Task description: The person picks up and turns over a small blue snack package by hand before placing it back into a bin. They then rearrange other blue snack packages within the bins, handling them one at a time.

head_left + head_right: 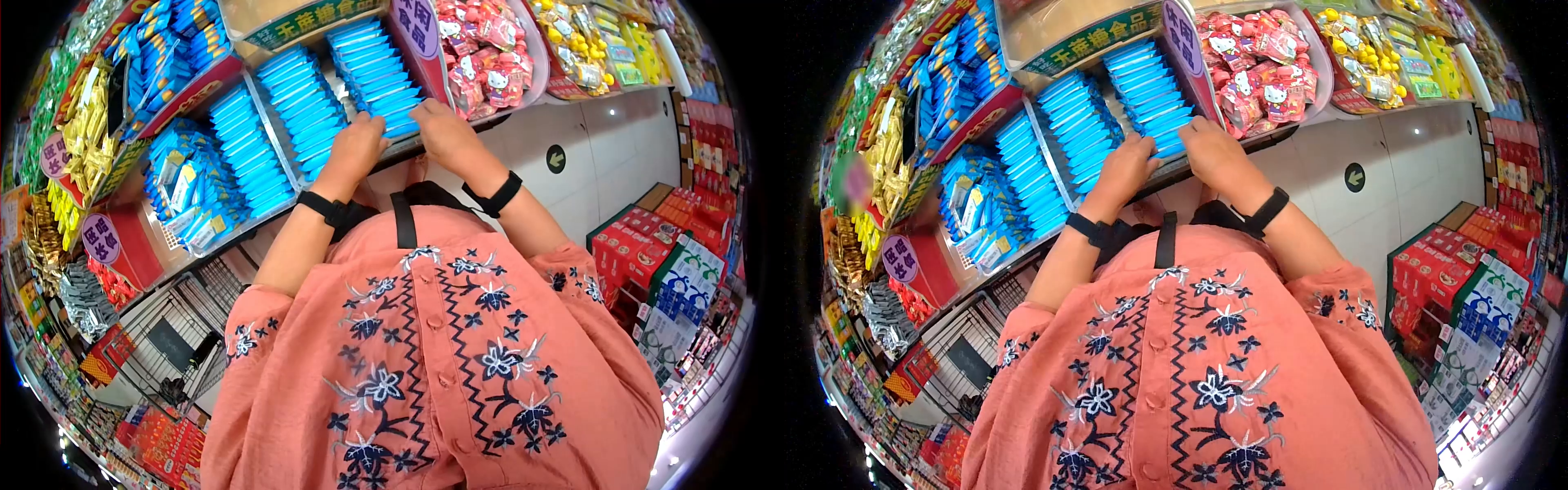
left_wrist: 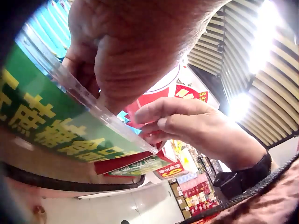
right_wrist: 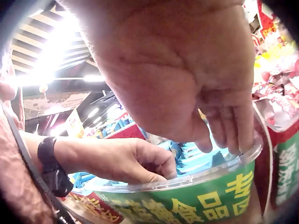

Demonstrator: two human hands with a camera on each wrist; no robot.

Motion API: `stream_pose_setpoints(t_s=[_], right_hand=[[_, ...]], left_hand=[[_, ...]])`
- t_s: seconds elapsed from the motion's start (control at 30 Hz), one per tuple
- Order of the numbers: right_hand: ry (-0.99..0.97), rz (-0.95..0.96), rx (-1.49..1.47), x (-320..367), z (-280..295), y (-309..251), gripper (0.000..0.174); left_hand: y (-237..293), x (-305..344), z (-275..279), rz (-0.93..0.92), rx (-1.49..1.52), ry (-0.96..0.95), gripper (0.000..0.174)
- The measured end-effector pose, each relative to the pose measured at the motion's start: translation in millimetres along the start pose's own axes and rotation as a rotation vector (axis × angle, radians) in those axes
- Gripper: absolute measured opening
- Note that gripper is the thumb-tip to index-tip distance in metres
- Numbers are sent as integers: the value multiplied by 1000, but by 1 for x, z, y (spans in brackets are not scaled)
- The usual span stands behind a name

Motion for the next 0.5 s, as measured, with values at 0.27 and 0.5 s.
stream_pose_setpoints(t_s=[0.27, 0.5], right_hand=[[-15, -20, -158, 1, 16, 0, 17], [-128, 105, 50, 17, -19, -4, 18]], left_hand=[[0, 12, 14, 39, 119, 60, 25], [11, 14, -4, -5, 155, -60, 33]])
Point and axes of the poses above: each hand's wrist, its own x-axis away from the middle knuckle, its own z-axis out of the back of the hand, y = z × x, the point moved 7 cm from there along -x, towards the middle knuckle, and after that the axes turned 5 degrees about -x, right-handed, at the moved point
